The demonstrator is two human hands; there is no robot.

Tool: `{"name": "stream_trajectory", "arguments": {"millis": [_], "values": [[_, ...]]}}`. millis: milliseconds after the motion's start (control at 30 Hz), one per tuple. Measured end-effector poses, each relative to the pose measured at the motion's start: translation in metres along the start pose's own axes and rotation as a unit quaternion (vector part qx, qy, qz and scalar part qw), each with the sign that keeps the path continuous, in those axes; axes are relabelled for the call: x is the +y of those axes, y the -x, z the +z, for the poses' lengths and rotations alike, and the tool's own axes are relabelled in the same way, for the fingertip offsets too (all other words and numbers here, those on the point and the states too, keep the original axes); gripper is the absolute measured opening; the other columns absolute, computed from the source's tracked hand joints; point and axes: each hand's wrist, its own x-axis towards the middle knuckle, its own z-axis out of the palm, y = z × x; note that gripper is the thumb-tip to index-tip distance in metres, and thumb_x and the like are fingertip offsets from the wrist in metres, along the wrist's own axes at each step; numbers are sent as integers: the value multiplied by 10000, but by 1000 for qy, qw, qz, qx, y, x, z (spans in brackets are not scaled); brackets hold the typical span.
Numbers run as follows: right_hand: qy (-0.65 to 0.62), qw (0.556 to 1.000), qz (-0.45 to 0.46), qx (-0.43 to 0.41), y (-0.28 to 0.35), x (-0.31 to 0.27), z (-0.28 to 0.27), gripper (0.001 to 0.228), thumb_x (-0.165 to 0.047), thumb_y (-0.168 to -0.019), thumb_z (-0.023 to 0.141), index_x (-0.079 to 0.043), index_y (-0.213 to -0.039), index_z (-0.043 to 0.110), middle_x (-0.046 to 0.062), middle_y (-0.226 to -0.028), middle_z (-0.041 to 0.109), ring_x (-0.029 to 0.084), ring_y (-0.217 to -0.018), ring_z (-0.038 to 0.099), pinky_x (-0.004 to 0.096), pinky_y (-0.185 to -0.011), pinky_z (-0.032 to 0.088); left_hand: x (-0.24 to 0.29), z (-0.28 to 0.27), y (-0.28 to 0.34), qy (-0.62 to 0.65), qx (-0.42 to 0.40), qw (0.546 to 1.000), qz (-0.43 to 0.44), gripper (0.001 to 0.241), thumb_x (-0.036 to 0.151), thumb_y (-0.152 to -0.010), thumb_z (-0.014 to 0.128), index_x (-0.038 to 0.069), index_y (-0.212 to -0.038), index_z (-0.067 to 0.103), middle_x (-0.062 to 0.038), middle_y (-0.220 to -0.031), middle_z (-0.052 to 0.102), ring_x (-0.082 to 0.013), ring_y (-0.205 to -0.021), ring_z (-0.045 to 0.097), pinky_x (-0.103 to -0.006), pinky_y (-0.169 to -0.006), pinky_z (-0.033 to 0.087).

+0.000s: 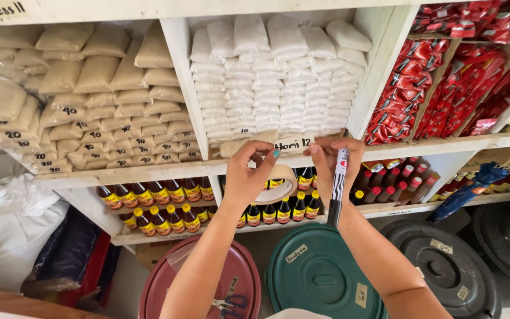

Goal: Writing on masking tape with a marker and placing it on grocery store shelves as labels.

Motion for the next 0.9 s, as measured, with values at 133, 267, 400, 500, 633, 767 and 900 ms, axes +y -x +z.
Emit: {"name": "stream_trajectory", "arguments": {"millis": [133,267,400,500,633,767,900], "values": [[25,1000,13,9,-24,13,-3,364,77,-1015,687,-80,-1137,382,174,-996,709,183,-859,716,335,-796,613,2,4,-17,-65,28,994,88,91,70,-907,729,52,-995,713,-5,-884,685,-73,-643,521,-236,-545,464],[10,1000,-8,2,-47,25,-3,370,92,-984,699,-71,-1123,398,172,-1004,717,177,-866,716,330,-789,632,13,8,-34,-92,39,989,110,66,58,-899,741,52,-952,703,-30,-848,669,-97,-622,523,-265,-545,455],[-2,1000,-24,-4,-64,37,-1,379,108,-974,705,-67,-1122,403,167,-1006,710,172,-874,705,318,-793,622,9,11,-52,-86,52,987,124,57,71,-895,744,54,-924,699,-26,-852,683,-97,-603,527,-271,-532,452],[11,1000,-13,4,-73,29,3,380,98,-974,703,-70,-1119,395,157,-995,716,172,-868,707,297,-772,599,13,15,-61,-73,60,989,118,60,81,-894,741,58,-934,703,-26,-838,676,-100,-605,517,-272,-514,451],[16,999,-22,17,-88,33,5,393,89,-955,711,-75,-1113,390,149,-986,721,167,-853,710,276,-749,587,13,15,-79,-80,68,984,147,62,83,-887,743,59,-929,704,-21,-827,681,-97,-592,536,-268,-513,455],[13,998,-55,22,-104,34,7,394,82,-949,728,-63,-1109,398,158,-972,708,168,-867,704,288,-756,599,16,20,-92,-72,68,986,137,64,85,-880,746,60,-927,712,-27,-821,690,-104,-586,534,-275,-533,454],[84,991,-99,44,-118,38,10,392,83,-927,734,-43,-1107,409,160,-989,712,181,-902,712,299,-756,608,15,24,-105,-90,73,980,159,71,107,-890,749,58,-928,714,-36,-819,681,-108,-580,554,-286,-538,465]]}}
